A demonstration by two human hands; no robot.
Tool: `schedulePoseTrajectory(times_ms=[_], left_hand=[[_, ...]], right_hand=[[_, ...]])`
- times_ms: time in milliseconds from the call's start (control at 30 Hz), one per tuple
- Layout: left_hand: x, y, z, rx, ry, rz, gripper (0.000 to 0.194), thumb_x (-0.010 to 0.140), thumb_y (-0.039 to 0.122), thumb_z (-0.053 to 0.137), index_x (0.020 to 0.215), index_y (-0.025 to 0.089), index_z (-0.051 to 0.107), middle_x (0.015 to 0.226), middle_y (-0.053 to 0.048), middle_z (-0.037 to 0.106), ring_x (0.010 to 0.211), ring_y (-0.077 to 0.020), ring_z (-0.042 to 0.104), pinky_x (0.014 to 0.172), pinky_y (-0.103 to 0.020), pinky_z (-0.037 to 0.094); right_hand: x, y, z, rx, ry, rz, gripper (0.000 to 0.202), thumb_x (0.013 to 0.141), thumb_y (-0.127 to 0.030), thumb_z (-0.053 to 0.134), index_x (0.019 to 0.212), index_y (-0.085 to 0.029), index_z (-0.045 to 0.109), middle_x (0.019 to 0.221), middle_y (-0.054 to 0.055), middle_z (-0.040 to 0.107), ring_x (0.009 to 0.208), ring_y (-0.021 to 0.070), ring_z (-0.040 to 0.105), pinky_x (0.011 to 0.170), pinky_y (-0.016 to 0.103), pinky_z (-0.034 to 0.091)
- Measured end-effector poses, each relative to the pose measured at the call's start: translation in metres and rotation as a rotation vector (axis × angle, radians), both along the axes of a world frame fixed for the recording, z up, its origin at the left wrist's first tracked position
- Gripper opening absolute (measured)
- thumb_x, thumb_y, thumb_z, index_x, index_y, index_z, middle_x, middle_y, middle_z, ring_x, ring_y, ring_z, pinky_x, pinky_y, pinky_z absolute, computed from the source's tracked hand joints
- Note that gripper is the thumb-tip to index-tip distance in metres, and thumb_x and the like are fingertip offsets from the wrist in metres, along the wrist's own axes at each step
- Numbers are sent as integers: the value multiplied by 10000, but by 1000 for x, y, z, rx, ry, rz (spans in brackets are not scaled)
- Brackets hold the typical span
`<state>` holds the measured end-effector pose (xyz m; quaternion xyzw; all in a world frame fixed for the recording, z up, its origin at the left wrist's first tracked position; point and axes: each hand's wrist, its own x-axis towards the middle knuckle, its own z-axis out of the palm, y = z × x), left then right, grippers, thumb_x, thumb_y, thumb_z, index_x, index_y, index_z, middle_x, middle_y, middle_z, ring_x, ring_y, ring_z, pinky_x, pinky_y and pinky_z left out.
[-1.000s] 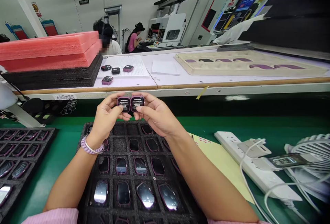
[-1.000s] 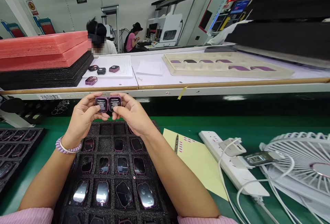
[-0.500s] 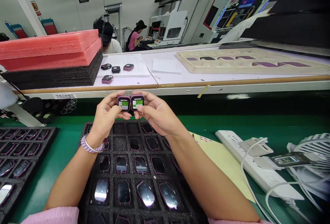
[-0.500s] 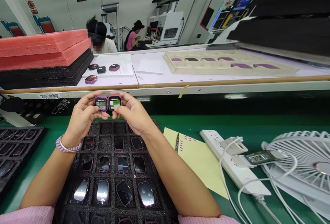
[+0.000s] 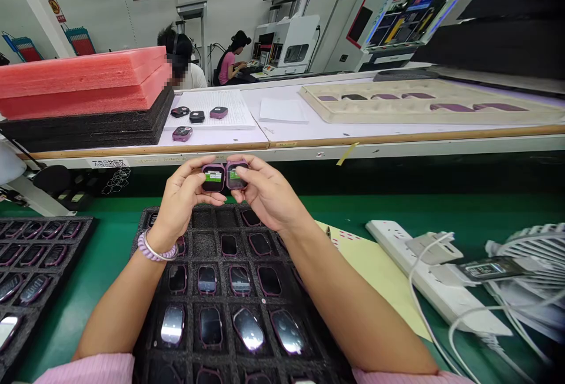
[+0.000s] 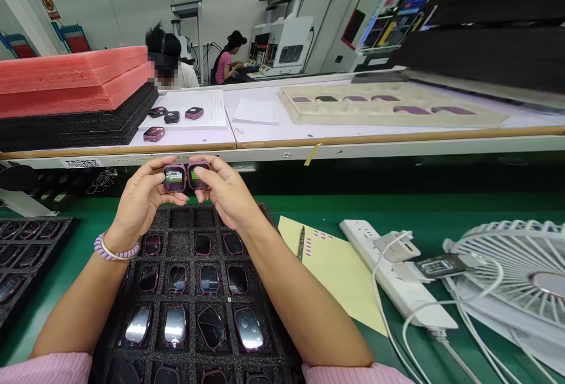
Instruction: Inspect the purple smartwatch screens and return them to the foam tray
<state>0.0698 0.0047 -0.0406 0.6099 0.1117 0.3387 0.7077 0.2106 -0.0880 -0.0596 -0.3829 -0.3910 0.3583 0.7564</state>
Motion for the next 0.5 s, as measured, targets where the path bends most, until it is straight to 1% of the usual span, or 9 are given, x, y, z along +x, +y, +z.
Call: schedulePoseTrajectory(times_ms=[100,233,500], left_hand=[[0,0,-1,10,-2,-1,405,788,267,642,1179,159,623,918,-24,677,613,-156,714,587,-258,643],[1,0,-3,20,-14,-6,420,765,250,657,1175,162,625,921,-19,675,603,-149,709,586,-253,643],[1,0,-4,32,-19,18,396,789,261,688,1167,159,631,961,-30,683,599,-145,713,565,-236,643]], right_hand=[[-1,0,0,-10,-21,-14,404,727,-326,865,1048,-189,660,939,26,633,629,104,507,497,192,429],[-1,0,-1,-14,-39,-35,407,724,-314,856,1049,-183,649,930,24,632,611,95,484,493,193,410],[-2,-3,0,-12,-68,-10,421,710,-247,808,1084,-177,625,915,2,615,574,78,507,518,211,423]])
